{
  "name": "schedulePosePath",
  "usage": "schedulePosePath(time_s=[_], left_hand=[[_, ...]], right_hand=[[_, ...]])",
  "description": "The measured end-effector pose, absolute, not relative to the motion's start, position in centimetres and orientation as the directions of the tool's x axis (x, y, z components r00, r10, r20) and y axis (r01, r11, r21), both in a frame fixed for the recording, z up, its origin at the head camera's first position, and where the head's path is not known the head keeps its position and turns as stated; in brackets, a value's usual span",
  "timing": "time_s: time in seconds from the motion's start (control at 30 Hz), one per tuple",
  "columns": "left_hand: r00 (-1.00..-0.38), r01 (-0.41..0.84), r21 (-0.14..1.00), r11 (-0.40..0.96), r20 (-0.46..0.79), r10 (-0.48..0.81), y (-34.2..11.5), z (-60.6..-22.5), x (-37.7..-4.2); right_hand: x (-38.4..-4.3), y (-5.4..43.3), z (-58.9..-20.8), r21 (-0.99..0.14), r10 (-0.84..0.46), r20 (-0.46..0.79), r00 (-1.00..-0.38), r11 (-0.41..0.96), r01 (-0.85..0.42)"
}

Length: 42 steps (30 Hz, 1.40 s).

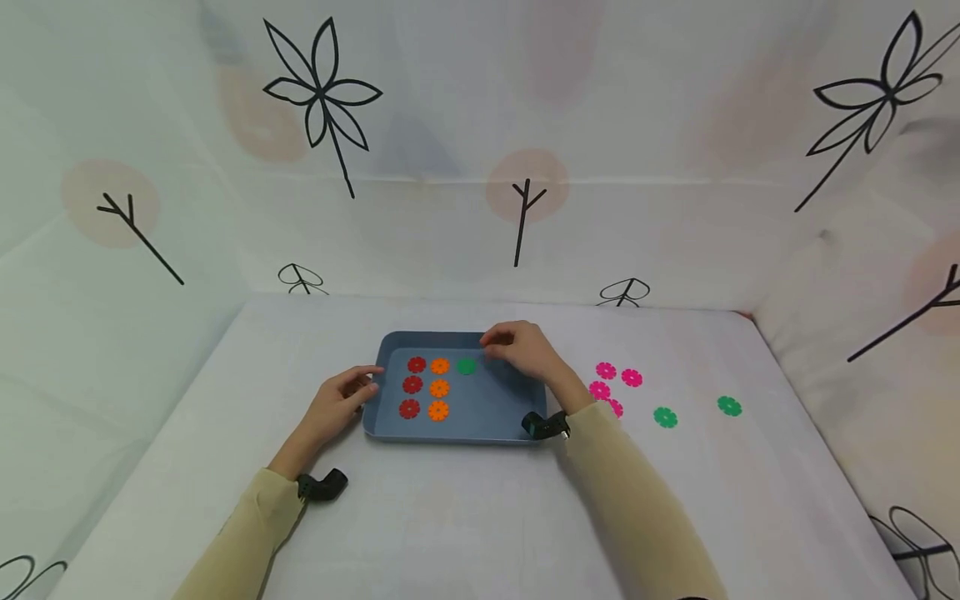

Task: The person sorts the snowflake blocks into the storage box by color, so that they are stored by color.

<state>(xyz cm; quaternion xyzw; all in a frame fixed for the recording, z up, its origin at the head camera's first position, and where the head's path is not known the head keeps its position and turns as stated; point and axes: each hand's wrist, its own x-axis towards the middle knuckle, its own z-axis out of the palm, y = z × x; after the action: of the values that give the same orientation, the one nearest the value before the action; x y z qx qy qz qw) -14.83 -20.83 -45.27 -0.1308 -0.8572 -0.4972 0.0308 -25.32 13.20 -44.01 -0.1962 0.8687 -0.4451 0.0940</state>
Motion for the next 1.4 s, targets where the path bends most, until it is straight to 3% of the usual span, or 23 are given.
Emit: schedulePosePath(time_s=[0.4,0.73,1.1,1.4], left_hand=[[-0.965,0.251,0.849,0.465,0.178,0.195,-20.9,-45.3,-14.8],[-0.963,0.253,0.848,0.465,0.175,0.203,-21.1,-45.5,-15.0],[-0.965,0.247,0.849,0.468,0.171,0.198,-21.1,-45.5,-14.9],[-0.963,0.253,0.85,0.462,0.179,0.199,-21.0,-45.4,-14.9]], right_hand=[[-23.7,22.7,-42.5,-0.745,-0.281,0.037,-0.959,0.631,-0.214],[-20.2,34.1,-44.1,-0.721,-0.03,-0.025,-0.999,0.693,-0.003],[-16.3,42.9,-46.8,-0.6,0.2,-0.104,-0.974,0.768,0.222],[-15.4,45.4,-46.9,-0.637,0.103,-0.19,-0.976,0.743,0.203]])
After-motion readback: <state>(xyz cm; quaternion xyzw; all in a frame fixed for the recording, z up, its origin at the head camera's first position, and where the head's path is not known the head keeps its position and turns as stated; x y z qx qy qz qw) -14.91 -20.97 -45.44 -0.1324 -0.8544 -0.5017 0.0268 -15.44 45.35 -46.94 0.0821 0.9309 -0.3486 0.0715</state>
